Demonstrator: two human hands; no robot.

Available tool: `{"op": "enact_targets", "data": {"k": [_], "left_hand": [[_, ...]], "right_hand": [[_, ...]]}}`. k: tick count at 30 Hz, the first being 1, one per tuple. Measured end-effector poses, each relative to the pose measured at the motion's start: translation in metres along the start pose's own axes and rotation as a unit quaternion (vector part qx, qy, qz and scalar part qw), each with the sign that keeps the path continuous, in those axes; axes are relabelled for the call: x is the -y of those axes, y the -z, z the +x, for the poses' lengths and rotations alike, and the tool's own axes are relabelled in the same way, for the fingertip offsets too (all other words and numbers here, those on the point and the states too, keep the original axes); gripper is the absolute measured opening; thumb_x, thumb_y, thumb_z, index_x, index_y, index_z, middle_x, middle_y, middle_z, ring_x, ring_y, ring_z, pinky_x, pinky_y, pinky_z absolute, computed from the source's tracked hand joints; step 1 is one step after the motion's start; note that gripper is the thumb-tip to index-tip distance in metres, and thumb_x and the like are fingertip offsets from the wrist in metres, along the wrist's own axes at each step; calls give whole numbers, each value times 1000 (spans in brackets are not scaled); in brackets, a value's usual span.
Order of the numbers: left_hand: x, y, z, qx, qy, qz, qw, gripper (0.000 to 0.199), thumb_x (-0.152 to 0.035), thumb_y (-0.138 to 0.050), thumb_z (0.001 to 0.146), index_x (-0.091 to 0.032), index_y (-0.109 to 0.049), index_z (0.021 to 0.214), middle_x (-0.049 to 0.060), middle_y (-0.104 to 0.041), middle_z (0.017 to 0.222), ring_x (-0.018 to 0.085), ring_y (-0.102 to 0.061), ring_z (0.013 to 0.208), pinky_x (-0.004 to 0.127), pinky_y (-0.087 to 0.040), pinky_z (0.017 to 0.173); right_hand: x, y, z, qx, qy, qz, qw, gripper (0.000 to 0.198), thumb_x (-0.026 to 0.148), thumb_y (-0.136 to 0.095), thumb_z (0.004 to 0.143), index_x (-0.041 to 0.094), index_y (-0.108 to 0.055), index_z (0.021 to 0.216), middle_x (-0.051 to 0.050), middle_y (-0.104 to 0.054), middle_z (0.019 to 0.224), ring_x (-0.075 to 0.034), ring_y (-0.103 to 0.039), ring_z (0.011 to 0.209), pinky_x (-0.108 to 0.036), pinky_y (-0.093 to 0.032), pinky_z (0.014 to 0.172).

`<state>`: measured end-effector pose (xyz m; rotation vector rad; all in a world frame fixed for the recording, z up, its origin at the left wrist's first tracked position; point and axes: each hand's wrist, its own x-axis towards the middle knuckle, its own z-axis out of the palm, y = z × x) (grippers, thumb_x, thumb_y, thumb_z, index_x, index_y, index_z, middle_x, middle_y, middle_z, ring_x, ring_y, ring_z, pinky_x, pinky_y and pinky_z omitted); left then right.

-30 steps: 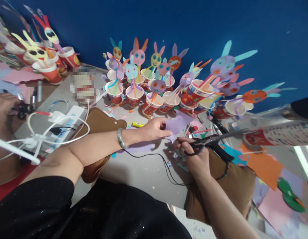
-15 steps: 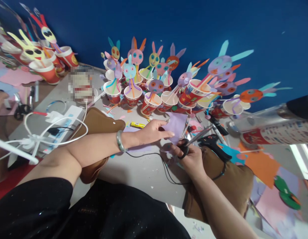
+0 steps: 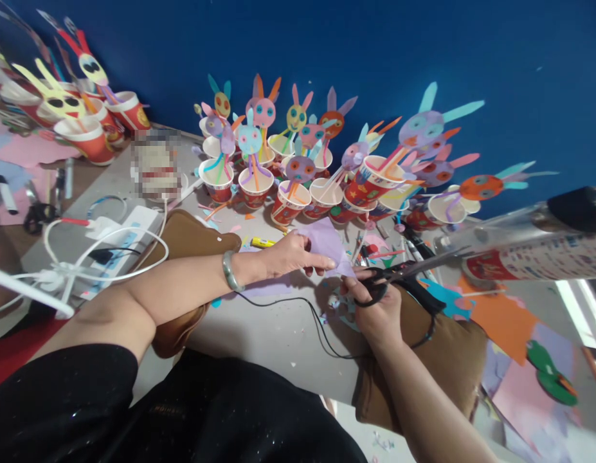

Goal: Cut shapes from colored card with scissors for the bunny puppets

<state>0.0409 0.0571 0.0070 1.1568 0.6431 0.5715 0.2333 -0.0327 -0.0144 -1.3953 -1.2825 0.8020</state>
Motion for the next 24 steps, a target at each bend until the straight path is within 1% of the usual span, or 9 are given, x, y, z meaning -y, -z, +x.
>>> {"op": "enact_targets", "data": {"k": [4,6,8,10,12,15,17,20,24], "left_hand": [[-2,-5,-1,-11,28,-67,997,21,-29,-79,69,-12,-67,69,1,-64,64,8,-57,58,25,-49,62],[-2,-7,-1,-30,26,-97,994,23,-31,-81,67,-13,-67,70,1,-65,65,9,-58,60,28,-51,67],[-2,-7,-2,-52,13,-117,992,26,-35,-81,66,-13,-68,71,2,-67,68,11,-61,64,30,-52,73],[-2,-7,-2,-64,1,-123,990,30,-41,-79,69,-13,-70,75,4,-69,73,12,-64,69,32,-52,80],[-3,-5,-3,-68,-9,-126,990,35,-47,-77,72,-13,-72,79,5,-71,79,13,-66,76,34,-51,88],[-9,-5,-4,-73,-37,-165,983,39,-50,-78,71,-13,-72,81,6,-72,83,14,-67,82,35,-50,93],[-14,-6,-5,-81,-54,-194,976,39,-49,-80,68,-12,-71,79,6,-72,82,15,-67,82,36,-51,93],[-19,-8,-6,-97,-57,-207,972,39,-47,-82,66,-12,-71,79,6,-72,82,15,-67,81,37,-51,92],[-16,-10,-6,-107,-49,-213,970,39,-46,-83,65,-12,-71,79,5,-72,80,15,-67,79,37,-52,92]], "right_hand": [[-2,1,-1,-9,2,-18,1000,24,35,-75,82,19,-68,66,-2,-65,67,-18,-63,71,-32,-51,71],[-4,1,-1,-18,-12,-1,1000,24,39,-74,83,19,-69,70,-2,-66,71,-17,-62,67,-31,-51,68],[-6,1,0,-9,-29,37,999,26,45,-71,85,19,-68,79,-3,-67,79,-16,-61,65,-31,-50,65],[-6,-1,0,34,-37,69,996,31,51,-70,85,20,-65,82,-3,-67,82,-17,-62,68,-32,-51,67],[-5,-3,1,93,-35,88,991,38,58,-68,84,21,-61,81,-4,-66,81,-18,-63,72,-33,-52,70],[0,-6,1,169,-39,97,980,48,68,-65,81,21,-59,81,-6,-65,86,-19,-61,72,-33,-51,67],[3,-7,0,206,-47,76,974,51,72,-62,80,21,-57,80,-6,-64,86,-20,-61,76,-34,-51,68],[6,-8,-1,253,-48,15,966,56,75,-61,78,20,-56,77,-6,-63,85,-21,-59,79,-35,-49,70],[8,-10,-2,275,-36,-33,960,58,77,-63,75,20,-55,76,-5,-61,84,-18,-55,73,-31,-45,65]]}}
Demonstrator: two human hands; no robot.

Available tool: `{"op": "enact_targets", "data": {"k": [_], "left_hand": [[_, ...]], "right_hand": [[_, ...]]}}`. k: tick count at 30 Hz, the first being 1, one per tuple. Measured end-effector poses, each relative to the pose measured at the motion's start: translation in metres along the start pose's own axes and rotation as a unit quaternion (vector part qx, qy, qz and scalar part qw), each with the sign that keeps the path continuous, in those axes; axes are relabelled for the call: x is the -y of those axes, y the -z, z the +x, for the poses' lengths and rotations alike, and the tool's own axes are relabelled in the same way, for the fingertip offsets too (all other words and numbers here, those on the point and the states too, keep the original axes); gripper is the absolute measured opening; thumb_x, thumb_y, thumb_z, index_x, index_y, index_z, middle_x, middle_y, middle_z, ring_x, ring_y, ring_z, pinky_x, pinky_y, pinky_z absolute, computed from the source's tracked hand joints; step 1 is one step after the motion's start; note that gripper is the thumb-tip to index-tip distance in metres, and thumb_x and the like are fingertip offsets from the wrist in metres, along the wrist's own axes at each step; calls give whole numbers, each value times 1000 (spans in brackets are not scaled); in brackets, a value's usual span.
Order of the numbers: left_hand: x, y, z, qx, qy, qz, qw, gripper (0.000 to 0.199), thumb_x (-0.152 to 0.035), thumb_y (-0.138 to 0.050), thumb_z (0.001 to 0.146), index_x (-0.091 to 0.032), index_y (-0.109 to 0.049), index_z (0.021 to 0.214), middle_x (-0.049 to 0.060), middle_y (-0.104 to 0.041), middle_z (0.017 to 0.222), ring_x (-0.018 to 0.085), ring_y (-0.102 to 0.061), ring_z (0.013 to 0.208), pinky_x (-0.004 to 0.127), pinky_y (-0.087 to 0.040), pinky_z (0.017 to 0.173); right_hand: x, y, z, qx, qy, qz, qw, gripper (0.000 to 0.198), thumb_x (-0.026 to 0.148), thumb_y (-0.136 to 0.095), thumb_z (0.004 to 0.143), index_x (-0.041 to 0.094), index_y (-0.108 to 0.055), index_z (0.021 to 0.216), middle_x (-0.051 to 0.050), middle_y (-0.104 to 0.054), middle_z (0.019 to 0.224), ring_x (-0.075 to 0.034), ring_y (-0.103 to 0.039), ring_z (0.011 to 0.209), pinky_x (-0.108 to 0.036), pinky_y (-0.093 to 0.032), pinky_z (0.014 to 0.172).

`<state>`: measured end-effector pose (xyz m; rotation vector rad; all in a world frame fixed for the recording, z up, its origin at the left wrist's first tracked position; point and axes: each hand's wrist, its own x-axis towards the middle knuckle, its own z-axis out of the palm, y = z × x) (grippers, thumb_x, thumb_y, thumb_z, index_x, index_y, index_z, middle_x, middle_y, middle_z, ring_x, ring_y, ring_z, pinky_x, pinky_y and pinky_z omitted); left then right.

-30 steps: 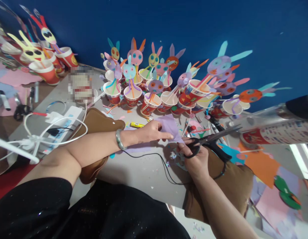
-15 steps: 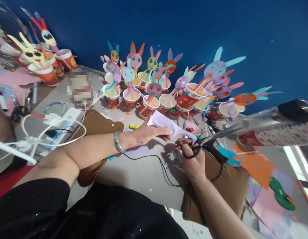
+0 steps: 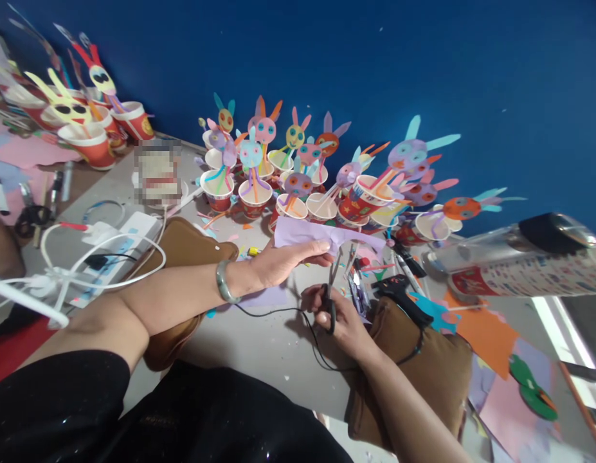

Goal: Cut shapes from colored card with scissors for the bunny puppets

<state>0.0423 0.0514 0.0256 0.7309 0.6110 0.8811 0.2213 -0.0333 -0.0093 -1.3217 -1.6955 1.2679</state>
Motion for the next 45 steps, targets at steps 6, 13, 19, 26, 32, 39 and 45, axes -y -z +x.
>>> {"op": "enact_targets", "data": {"k": [6,13,19,26,32,39,45], "left_hand": [[10,-1,-1,13,32,21,999,40,-47,-81,68,-11,-71,81,7,-71,83,16,-66,83,36,-51,92],[25,-2,-8,24,48,115,992,41,-54,-73,75,-13,-73,80,7,-73,83,17,-67,83,35,-50,92],[27,-3,-11,48,44,158,985,39,-53,-66,82,-15,-74,78,6,-72,77,15,-65,76,33,-51,85],[26,-6,-13,51,47,126,990,40,-54,-69,79,-14,-72,79,7,-71,78,14,-63,70,30,-52,73],[23,-10,-14,56,63,97,992,42,-56,-71,76,-13,-69,77,6,-68,74,13,-60,62,29,-50,65],[22,-11,-14,42,73,99,992,45,-57,-74,72,-13,-70,76,6,-69,73,14,-61,64,30,-51,65],[25,-8,-12,56,65,111,990,43,-57,-71,76,-14,-70,77,6,-70,75,14,-62,65,31,-52,68]], "right_hand": [[3,0,-1,-27,30,0,999,58,78,-60,76,20,-56,76,-2,-56,75,-17,-50,67,-30,-43,62],[7,-1,-1,-40,44,7,998,62,82,-55,76,20,-56,74,-2,-55,73,-18,-51,69,-31,-44,63],[5,-2,-2,-62,51,16,997,63,84,-51,76,20,-56,75,-3,-55,72,-19,-52,69,-32,-45,64],[5,-3,-2,-53,40,16,998,64,85,-51,76,21,-56,74,-3,-54,71,-20,-52,70,-33,-45,64],[2,-3,-3,-52,27,37,998,63,84,-53,75,21,-56,77,-3,-55,74,-19,-52,69,-32,-46,63],[-4,-3,-4,-43,29,26,998,65,85,-49,76,21,-54,74,-3,-55,72,-19,-53,68,-32,-44,62],[-3,-3,-3,-48,33,26,998,65,86,-48,77,21,-53,72,-2,-51,69,-19,-50,66,-33,-43,63]]}}
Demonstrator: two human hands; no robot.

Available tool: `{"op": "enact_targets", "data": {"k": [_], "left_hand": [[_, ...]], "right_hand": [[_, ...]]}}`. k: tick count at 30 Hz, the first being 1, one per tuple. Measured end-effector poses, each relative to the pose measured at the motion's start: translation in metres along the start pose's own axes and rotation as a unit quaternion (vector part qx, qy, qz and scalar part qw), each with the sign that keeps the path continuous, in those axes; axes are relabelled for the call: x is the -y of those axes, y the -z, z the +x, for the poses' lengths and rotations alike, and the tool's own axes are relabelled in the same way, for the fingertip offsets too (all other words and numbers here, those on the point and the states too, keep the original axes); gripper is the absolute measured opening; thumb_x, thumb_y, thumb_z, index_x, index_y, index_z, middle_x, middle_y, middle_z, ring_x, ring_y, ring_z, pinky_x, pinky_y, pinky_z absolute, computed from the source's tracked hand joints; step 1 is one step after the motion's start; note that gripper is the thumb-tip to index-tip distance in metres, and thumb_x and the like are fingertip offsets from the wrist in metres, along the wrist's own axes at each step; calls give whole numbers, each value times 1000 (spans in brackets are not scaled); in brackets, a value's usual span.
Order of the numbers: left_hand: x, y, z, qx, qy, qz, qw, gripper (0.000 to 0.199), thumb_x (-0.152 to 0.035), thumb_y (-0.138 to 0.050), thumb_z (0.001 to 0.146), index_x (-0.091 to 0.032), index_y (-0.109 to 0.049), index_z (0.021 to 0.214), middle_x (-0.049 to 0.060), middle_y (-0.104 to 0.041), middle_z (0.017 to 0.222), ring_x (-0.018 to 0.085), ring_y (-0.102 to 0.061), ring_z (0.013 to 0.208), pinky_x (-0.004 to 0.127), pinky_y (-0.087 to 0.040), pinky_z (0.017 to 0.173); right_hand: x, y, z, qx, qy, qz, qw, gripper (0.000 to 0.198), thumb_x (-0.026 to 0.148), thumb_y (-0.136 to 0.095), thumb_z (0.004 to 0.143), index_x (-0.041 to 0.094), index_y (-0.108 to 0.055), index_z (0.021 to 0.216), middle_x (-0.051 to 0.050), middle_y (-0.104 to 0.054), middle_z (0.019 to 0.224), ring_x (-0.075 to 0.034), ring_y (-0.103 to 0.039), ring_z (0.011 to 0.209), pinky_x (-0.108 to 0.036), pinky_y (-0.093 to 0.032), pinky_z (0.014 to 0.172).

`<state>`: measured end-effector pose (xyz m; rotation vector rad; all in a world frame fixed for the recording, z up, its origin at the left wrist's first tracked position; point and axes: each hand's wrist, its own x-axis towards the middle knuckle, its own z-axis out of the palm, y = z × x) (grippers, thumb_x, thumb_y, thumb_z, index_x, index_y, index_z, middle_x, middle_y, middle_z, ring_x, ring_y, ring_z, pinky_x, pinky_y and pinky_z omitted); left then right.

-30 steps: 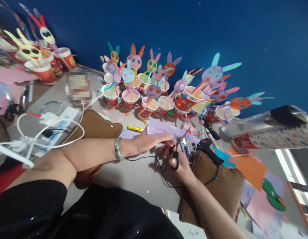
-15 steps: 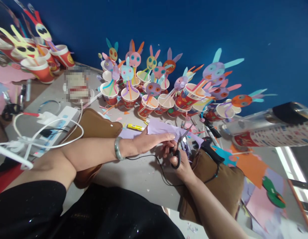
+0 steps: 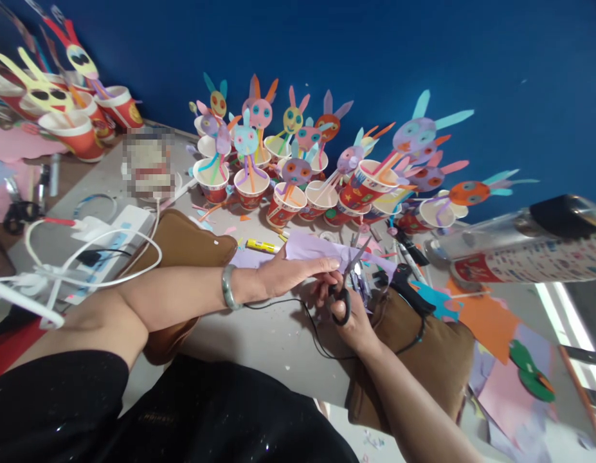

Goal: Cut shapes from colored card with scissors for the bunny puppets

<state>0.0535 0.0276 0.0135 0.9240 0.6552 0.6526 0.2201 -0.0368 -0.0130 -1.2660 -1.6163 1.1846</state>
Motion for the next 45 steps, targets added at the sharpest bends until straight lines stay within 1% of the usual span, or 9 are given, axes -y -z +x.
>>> {"op": "enact_targets", "data": {"k": [3,8,13,18,24,31,37,41,45], "left_hand": [[1,1,0,-3,-3,14,1000,42,-56,-69,78,-14,-70,78,7,-70,75,14,-63,67,31,-52,71],[-1,1,-1,-8,-12,30,999,41,-55,-69,79,-14,-70,77,7,-70,76,14,-64,68,31,-52,72],[-3,1,-2,5,-16,37,999,43,-57,-68,79,-14,-70,75,6,-69,73,14,-62,65,31,-51,71],[-4,-1,-3,10,-8,19,1000,45,-58,-69,77,-13,-69,75,5,-68,71,13,-61,62,30,-51,67],[-6,-4,-4,8,-1,-5,1000,45,-56,-72,74,-12,-69,77,5,-68,70,14,-61,61,31,-51,66],[-7,-6,-5,-1,7,-23,1000,44,-55,-74,73,-12,-68,78,6,-69,73,14,-62,62,32,-53,66],[-1,-4,-4,12,19,-51,998,43,-54,-75,74,-12,-69,82,5,-70,75,14,-63,61,32,-54,61],[2,-2,-5,7,34,-46,998,43,-53,-74,76,-11,-70,87,6,-71,77,14,-64,60,33,-55,65],[2,-2,-5,2,31,-34,999,42,-51,-72,78,-11,-70,87,7,-71,78,13,-64,62,32,-55,67]], "right_hand": [[-1,0,0,2,-7,9,1000,65,85,-48,76,21,-53,72,-1,-50,68,-18,-50,65,-33,-43,62],[-3,1,-2,0,-11,8,1000,66,86,-47,76,21,-53,70,-4,-56,72,-20,-54,70,-32,-44,62],[-4,-1,-2,-7,-4,19,1000,65,87,-47,76,22,-53,69,-3,-53,70,-20,-52,70,-34,-45,66],[-5,-1,-2,-3,3,12,1000,65,87,-44,78,22,-52,69,-2,-51,70,-20,-51,71,-33,-44,66],[-9,-1,-3,-9,15,23,1000,64,83,-43,81,22,-55,70,-4,-53,75,-21,-55,76,-34,-45,68],[-12,0,-4,-16,16,16,1000,64,83,-43,82,22,-55,69,-3,-54,73,-20,-52,73,-34,-44,66],[-14,-1,-5,-25,15,13,999,64,83,-43,82,22,-56,68,-2,-54,67,-18,-51,66,-33,-42,61],[-16,-1,-6,-34,7,23,999,63,82,-44,83,22,-56,69,-3,-55,68,-18,-51,64,-33,-42,58],[-16,-1,-6,-33,-1,25,999,62,80,-45,84,21,-57,70,-3,-56,69,-17,-51,64,-32,-43,58]]}}
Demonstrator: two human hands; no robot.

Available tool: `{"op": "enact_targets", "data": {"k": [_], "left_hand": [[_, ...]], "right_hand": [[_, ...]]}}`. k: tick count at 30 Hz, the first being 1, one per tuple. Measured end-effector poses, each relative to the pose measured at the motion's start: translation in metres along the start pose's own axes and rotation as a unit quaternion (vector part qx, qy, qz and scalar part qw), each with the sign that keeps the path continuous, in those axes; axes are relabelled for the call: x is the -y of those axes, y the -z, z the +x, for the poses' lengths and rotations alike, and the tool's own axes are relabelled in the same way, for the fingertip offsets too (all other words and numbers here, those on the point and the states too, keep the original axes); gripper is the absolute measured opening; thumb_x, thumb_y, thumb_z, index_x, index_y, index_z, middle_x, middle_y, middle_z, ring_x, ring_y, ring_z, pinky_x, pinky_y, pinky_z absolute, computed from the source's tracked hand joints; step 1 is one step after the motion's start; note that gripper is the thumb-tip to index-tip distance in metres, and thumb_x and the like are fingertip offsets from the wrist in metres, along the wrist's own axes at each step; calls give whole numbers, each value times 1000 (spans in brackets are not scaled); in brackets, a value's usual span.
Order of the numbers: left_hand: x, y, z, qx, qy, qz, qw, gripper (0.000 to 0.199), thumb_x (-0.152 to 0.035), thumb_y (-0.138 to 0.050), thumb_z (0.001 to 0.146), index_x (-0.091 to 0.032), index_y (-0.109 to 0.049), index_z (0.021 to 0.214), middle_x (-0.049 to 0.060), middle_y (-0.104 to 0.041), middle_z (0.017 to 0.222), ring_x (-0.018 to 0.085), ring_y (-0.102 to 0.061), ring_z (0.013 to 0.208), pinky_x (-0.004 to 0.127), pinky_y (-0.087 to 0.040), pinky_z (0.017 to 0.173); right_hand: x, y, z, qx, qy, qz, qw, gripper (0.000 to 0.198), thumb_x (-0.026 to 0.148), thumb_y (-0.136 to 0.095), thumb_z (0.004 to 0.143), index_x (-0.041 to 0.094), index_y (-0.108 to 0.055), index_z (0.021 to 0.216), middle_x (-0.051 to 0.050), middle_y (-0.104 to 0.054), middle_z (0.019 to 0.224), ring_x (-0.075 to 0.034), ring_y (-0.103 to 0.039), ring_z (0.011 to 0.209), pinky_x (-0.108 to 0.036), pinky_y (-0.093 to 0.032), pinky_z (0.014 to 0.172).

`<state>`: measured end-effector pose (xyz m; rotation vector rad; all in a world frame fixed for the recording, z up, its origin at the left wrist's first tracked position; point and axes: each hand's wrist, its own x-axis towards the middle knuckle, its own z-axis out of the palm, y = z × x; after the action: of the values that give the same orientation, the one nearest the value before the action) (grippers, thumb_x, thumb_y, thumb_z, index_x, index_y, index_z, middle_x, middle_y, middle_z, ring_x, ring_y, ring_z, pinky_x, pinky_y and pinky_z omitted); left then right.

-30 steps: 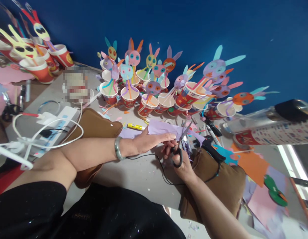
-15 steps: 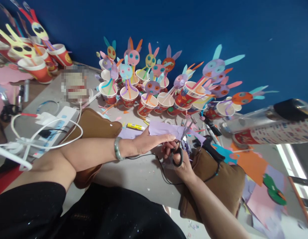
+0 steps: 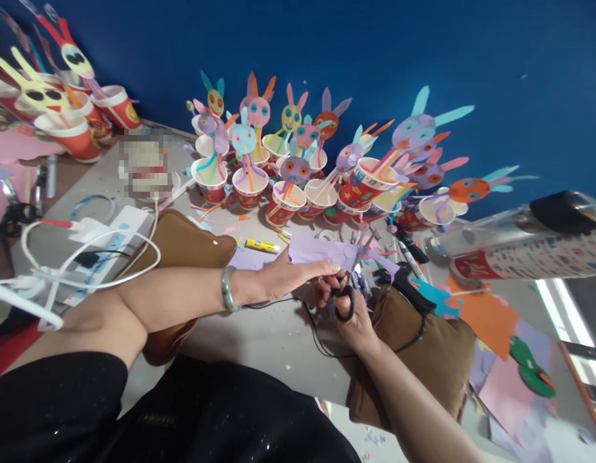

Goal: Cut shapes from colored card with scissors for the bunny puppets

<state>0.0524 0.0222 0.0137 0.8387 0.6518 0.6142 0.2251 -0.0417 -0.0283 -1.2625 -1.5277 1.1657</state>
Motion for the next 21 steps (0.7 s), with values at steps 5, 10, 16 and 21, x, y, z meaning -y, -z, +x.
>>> {"op": "enact_targets", "data": {"k": [5,10,16,21], "left_hand": [[-1,-1,2,-1,-19,-4,1000,39,-49,-73,76,-12,-69,86,6,-69,76,13,-64,64,29,-54,66],[-7,-1,1,11,-39,17,999,40,-51,-73,75,-11,-68,81,6,-67,73,14,-64,66,29,-53,67],[-13,-1,0,5,-46,39,998,39,-50,-73,75,-12,-66,79,5,-66,74,12,-61,65,29,-52,68],[-14,1,-1,4,-48,55,997,41,-52,-72,76,-12,-67,80,5,-66,73,12,-60,65,29,-51,69]], "right_hand": [[3,1,1,-5,13,-9,1000,63,81,-44,83,21,-55,67,-3,-55,66,-19,-54,67,-34,-45,61],[7,0,2,-6,24,-12,1000,63,81,-44,84,22,-54,66,-3,-55,67,-19,-54,67,-33,-44,61],[10,0,3,3,26,-10,1000,64,81,-45,83,20,-54,65,-4,-56,66,-19,-56,70,-31,-43,58],[13,-1,4,-3,25,-5,1000,64,81,-45,83,20,-54,65,-3,-56,66,-17,-53,66,-31,-42,57]]}}
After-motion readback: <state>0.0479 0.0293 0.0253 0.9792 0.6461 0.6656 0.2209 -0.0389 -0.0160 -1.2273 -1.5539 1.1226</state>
